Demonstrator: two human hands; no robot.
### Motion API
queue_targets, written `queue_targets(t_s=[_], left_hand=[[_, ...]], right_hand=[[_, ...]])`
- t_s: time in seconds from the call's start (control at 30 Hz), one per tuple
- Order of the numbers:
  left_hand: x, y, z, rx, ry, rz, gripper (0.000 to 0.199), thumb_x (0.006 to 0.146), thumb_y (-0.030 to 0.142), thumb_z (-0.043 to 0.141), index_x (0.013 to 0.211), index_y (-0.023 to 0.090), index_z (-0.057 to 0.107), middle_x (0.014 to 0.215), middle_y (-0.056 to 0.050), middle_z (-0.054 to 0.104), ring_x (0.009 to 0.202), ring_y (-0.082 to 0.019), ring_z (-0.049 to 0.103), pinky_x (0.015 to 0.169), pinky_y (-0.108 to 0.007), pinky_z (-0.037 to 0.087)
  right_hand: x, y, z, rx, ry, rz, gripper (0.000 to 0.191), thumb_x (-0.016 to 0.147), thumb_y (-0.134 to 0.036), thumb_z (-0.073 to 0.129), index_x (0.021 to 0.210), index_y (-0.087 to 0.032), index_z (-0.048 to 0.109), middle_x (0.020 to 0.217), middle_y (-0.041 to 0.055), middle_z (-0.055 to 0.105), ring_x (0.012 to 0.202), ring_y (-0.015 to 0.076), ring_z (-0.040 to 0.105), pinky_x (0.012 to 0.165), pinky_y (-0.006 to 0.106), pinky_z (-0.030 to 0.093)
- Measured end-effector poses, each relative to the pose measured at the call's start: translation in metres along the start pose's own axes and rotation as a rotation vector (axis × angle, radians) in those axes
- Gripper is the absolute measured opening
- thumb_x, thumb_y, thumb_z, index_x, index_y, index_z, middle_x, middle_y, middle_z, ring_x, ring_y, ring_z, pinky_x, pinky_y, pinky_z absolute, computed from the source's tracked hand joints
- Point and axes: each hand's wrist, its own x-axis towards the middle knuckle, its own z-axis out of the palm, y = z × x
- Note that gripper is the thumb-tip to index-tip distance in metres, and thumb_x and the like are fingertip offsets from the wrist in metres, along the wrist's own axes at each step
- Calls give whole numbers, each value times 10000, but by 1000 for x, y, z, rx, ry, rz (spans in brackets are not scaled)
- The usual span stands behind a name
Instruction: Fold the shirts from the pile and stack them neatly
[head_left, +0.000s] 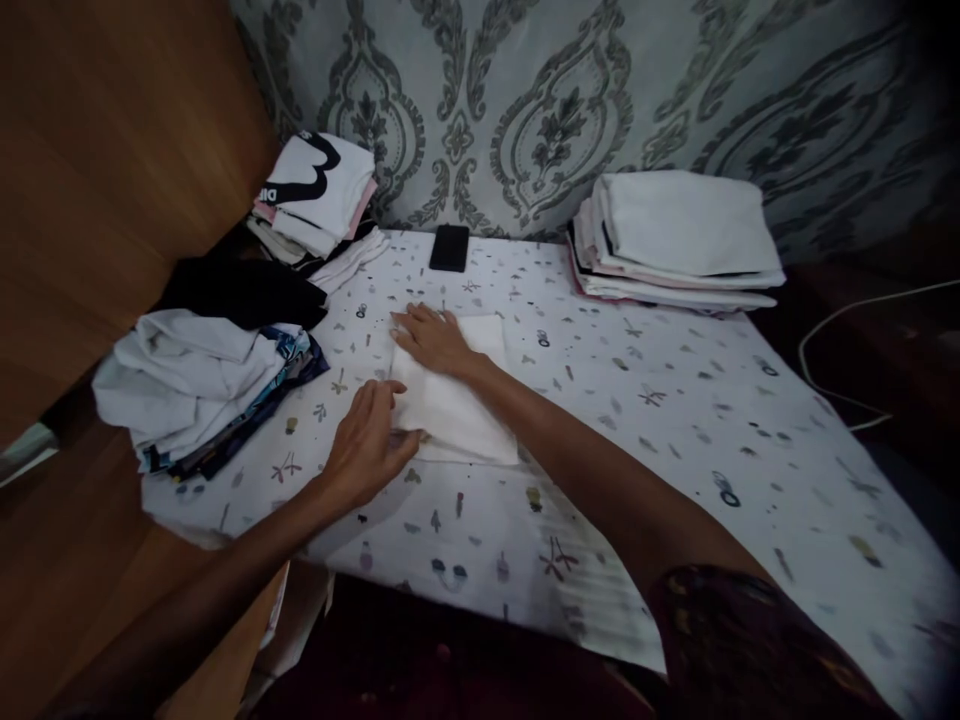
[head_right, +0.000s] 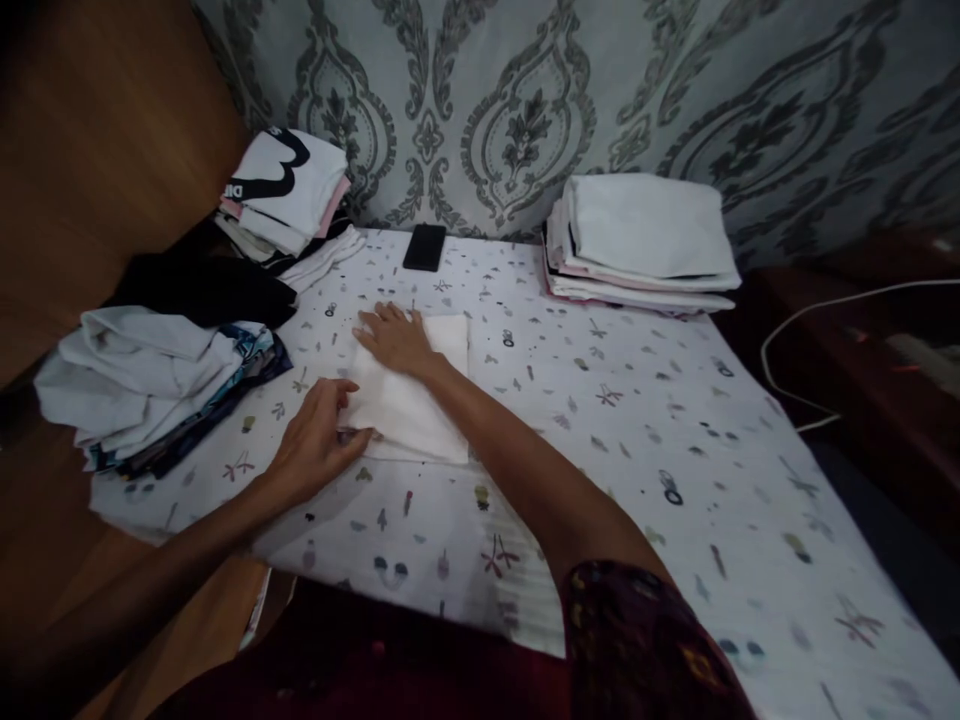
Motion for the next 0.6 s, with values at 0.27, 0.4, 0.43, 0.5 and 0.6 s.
queue_targets(t_s=[0.27,0.4,0.43,0.5,0.6], left_hand=[[10,1,0,61,-14,-216,443,757,216,568,1174,253,423,1024,-61,598,923,-275,595,700,-367,445],[-1,7,-5,135,-135,-332,343,818,242,526,1147,255,430,641,31,554,641,-245,581,619,-329,345],[-4,8,-6,155,-135,-328,303,838,233,493,1134,259,434,597,45,527,610,-238,573,610,-318,325],[-12,9,-8,181,-125,-300,242,868,219,430,1106,266,438,561,63,488,578,-225,562,600,-299,308],[-19,8,-8,190,-147,-264,208,883,212,388,1077,262,444,549,73,478,552,-210,558,602,-285,324]], right_hand=[[-2,3,4,-18,27,-22,557,1052,-486,244,1509,-214,407,1618,99,319,1494,299,246,1181,569,188],[0,4,8,-32,48,-30,553,1051,-485,246,1476,-199,455,1600,103,353,1485,301,266,1176,573,199],[1,5,9,-30,49,-33,555,1051,-483,246,1476,-193,456,1600,106,352,1486,301,264,1176,577,198],[3,7,12,-24,51,-37,557,1052,-473,244,1485,-184,440,1606,113,340,1490,301,255,1175,586,190],[8,13,16,-20,60,-52,555,1053,-442,231,1505,-172,407,1614,123,319,1496,303,241,1174,600,175]])
